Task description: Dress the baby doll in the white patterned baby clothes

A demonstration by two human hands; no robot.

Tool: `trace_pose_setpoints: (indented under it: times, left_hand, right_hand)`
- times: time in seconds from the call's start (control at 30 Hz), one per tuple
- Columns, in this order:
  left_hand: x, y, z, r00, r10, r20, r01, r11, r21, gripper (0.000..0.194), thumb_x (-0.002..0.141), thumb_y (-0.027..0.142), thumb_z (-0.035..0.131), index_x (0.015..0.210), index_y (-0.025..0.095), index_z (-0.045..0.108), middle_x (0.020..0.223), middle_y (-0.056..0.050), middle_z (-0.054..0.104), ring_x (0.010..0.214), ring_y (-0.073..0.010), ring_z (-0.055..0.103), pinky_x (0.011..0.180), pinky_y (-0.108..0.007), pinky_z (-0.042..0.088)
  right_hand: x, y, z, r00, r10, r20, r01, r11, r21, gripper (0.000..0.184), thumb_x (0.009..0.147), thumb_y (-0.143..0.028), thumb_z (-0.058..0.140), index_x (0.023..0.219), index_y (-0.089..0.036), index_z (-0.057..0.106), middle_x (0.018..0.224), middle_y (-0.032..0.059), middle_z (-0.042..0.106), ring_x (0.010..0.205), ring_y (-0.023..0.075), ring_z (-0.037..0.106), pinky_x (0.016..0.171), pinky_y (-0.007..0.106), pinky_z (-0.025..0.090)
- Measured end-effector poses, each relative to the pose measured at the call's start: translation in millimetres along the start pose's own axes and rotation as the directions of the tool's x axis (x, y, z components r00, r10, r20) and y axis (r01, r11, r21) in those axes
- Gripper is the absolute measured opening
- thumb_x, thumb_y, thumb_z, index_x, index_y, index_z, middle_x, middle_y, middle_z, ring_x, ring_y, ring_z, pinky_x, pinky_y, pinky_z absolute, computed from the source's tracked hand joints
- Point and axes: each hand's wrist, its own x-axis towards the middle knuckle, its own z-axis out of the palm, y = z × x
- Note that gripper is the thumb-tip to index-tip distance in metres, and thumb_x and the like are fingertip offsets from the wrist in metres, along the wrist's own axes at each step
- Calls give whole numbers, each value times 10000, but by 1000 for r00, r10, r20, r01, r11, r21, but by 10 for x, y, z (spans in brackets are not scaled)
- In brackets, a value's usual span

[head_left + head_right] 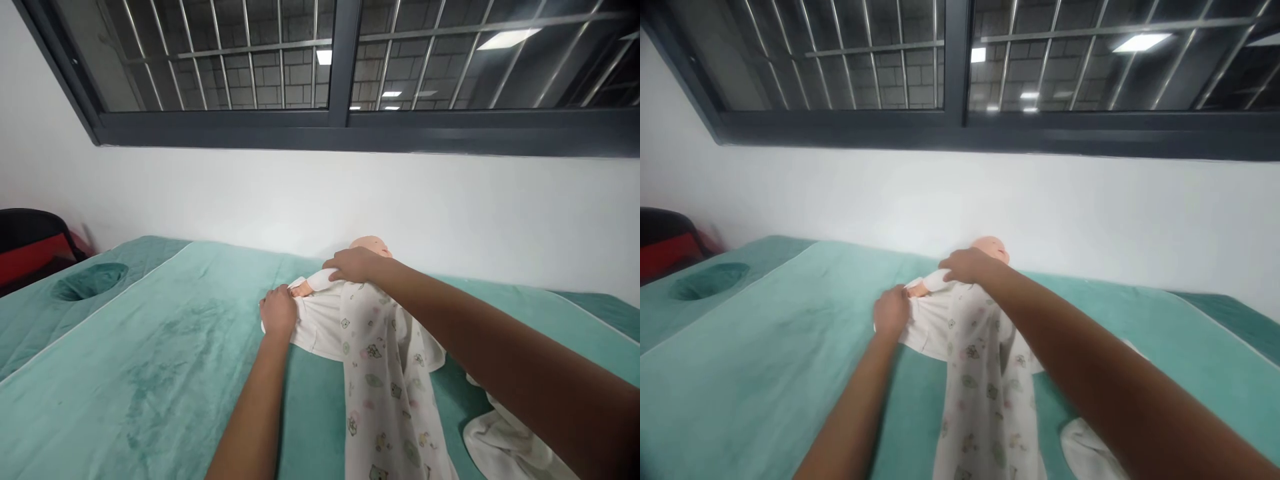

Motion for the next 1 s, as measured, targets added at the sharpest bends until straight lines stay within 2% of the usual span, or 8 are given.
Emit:
trace_pose_setpoints:
  times: [0.23,0.4,0.53,0.63,0.73,0.8,0.93,1.0]
  left_hand:
    - [-34,-53,45,1000,9,-12,-9,1000,-4,328,932,190,348,1081,196,640,1160,-108,645,1131,-262,552,904,-377,414]
    - [-87,-50,70,988,115,-107,-124,989,-80,518,907,225,457,1420,233,388,1339,-97,544,1215,-242,494,966,-374,398]
    - [-98,-105,24,956,255,-145,-269,960,-84,451,899,304,535,1349,319,505,1240,-48,597,1127,-219,527,963,-356,386]
    - [-81,-183,-28,966,207,-155,-216,976,-40,389,902,274,526,1283,339,572,1166,-41,616,1072,-212,540,949,-361,381]
    - [-67,-235,-55,975,163,-150,-168,986,-21,380,903,247,506,1264,332,587,1165,-48,610,1089,-224,529,949,-378,375]
    - [-72,-231,-51,983,133,-127,-136,991,-16,369,906,247,495,1251,329,595,1169,-54,612,1085,-228,530,949,-385,375]
    - [-112,-148,-3,983,113,-144,-109,993,35,364,912,229,458,1236,310,603,1152,-77,622,1072,-257,533,966,-434,374]
    - [-131,-104,30,981,116,-155,-110,993,47,372,911,211,443,1239,290,598,1144,-87,627,1075,-274,535,971,-466,380]
  right_hand:
    - [-54,9,-13,994,78,-75,-74,996,55,369,894,-492,553,1158,-257,658,1079,68,666,966,212,593,785,294,378]
    - [-9,-48,65,999,12,-36,-10,999,47,399,902,-517,513,1236,-319,607,1158,59,647,988,225,605,788,306,403]
    - [92,-151,197,999,-43,15,42,998,48,415,911,-525,471,1260,-330,583,1146,60,656,978,240,627,769,317,438]
    - [116,-198,264,999,-49,-15,51,990,128,451,933,-504,440,1333,-316,532,1278,70,612,1084,250,606,865,343,447]
    - [0,-184,313,987,28,-160,20,958,287,450,968,-436,389,1365,-268,515,1369,68,563,1221,241,540,1010,364,398]
    - [-184,-121,407,935,175,-308,-36,912,408,431,984,-406,341,1319,-250,560,1359,53,576,1254,222,516,1047,360,382]
    - [-725,160,911,698,537,-474,-152,757,635,444,978,-398,300,1287,-240,577,1322,43,603,1194,200,561,1012,346,427]
    - [-976,329,1252,656,562,-503,-205,775,598,445,962,-386,327,1282,-217,585,1296,72,617,1185,227,559,1015,377,420]
